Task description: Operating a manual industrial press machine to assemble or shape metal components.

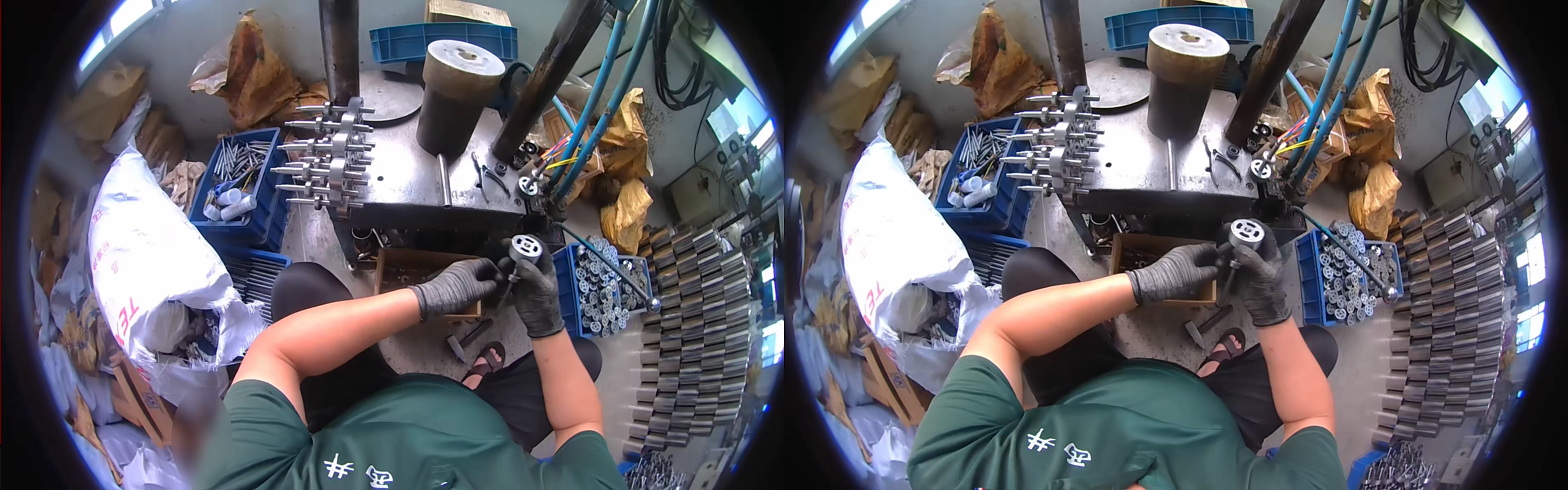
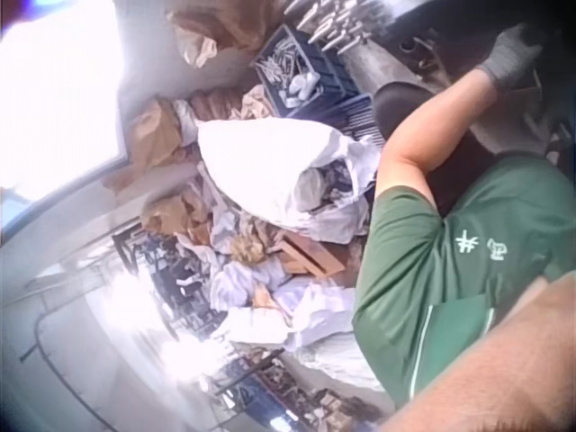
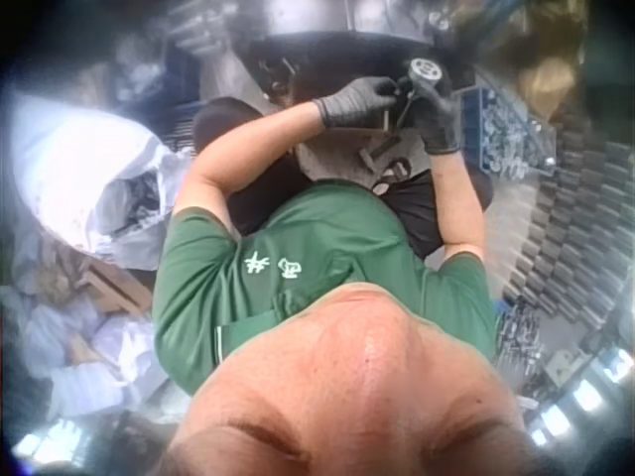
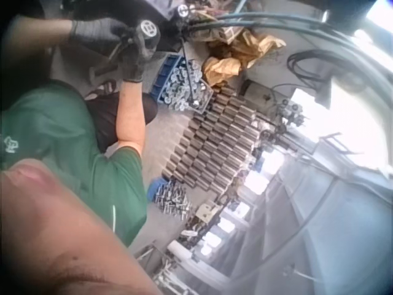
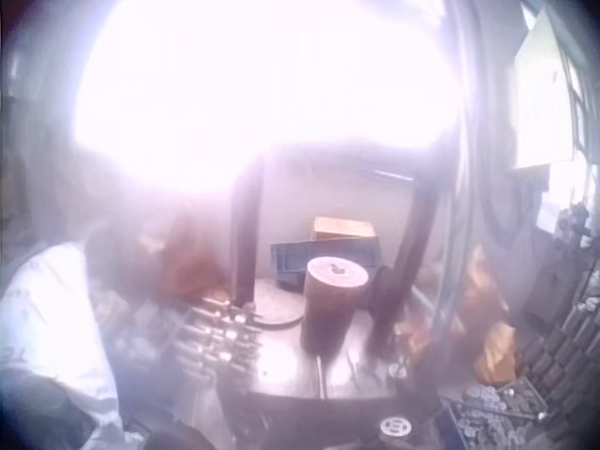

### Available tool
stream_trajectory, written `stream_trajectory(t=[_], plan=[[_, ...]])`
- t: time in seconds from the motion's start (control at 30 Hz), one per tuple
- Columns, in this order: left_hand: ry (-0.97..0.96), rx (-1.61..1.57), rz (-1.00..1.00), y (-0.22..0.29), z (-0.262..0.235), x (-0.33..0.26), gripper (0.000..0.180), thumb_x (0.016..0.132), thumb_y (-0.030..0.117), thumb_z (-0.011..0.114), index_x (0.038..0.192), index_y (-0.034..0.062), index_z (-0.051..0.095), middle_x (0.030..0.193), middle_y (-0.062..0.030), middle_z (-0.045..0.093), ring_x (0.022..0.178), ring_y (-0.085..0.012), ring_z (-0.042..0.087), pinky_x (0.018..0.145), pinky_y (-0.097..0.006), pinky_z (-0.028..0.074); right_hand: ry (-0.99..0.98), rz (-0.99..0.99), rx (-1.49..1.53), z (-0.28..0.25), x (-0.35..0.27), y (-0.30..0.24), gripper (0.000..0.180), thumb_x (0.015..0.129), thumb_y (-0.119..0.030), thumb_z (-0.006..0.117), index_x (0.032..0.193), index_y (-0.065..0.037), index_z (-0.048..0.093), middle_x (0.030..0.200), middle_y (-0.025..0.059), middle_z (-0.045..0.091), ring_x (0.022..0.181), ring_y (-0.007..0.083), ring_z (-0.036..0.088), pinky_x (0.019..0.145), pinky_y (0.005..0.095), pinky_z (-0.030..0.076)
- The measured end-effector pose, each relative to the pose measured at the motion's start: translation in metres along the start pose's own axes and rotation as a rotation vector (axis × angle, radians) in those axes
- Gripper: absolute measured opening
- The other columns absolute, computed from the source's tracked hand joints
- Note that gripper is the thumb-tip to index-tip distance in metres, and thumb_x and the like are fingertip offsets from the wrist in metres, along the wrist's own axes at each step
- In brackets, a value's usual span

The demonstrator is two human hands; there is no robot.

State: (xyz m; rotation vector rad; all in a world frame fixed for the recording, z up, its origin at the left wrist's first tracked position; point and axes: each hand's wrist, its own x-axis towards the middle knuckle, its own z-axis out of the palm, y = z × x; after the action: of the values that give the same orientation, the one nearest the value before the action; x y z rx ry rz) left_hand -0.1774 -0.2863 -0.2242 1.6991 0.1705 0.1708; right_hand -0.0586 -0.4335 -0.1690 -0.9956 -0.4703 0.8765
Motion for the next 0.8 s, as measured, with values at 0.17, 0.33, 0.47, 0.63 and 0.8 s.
stream_trajectory(t=[0.17,0.33,0.47,0.63,0.8], plan=[[-0.255,-0.321,-0.164,-0.012,0.017,-0.010,0.041,0.094,0.013,0.065,0.133,0.0055,0.056,0.113,-0.0066,0.063,0.100,-0.0148,0.060,0.090,-0.033,0.052,0.021,-0.038,0.003,0.016,0.001,0.017,0.049,0.085,-0.004,0.073,0.131,-0.009,0.056,0.128,0.0124,0.064,0.108,0.0242,0.068,0.097,0.0382,0.056],[-0.169,-0.479,-0.284,-0.012,0.017,-0.010,0.039,0.098,0.017,0.061,0.135,0.0058,0.053,0.111,-0.0067,0.063,0.096,-0.0135,0.061,0.084,-0.033,0.055,0.057,-0.130,0.076,0.011,0.014,0.030,0.051,0.087,0.000,0.075,0.133,-0.007,0.053,0.127,0.0129,0.064,0.111,0.0256,0.067,0.099,0.0376,0.055],[-0.105,-0.442,-0.392,-0.019,0.016,-0.011,0.037,0.099,0.015,0.061,0.133,0.0067,0.051,0.105,-0.0079,0.065,0.095,-0.0181,0.065,0.080,-0.036,0.059,0.168,-0.302,-0.216,0.007,0.019,0.017,0.053,0.088,-0.004,0.076,0.135,-0.006,0.051,0.120,0.0104,0.066,0.109,0.0224,0.067,0.100,0.0355,0.053],[0.186,-0.902,-0.610,-0.038,0.000,-0.005,0.009,0.100,0.009,0.056,0.109,0.0105,0.054,0.095,-0.0084,0.064,0.083,-0.0274,0.069,0.067,-0.046,0.062,0.274,-0.287,-0.091,-0.004,0.028,0.005,0.052,0.089,-0.002,0.076,0.134,-0.006,0.051,0.115,0.0098,0.063,0.104,0.0185,0.066,0.088,0.0310,0.059],[0.222,-0.955,-0.600,-0.038,-0.019,0.008,0.012,0.101,0.009,0.055,0.112,0.0111,0.053,0.093,-0.0081,0.064,0.082,-0.0270,0.069,0.065,-0.043,0.062,0.285,-0.251,-0.260,-0.030,0.032,0.016,0.053,0.089,-0.003,0.077,0.136,-0.004,0.052,0.111,0.0094,0.065,0.099,0.0165,0.065,0.085,0.0292,0.058]])
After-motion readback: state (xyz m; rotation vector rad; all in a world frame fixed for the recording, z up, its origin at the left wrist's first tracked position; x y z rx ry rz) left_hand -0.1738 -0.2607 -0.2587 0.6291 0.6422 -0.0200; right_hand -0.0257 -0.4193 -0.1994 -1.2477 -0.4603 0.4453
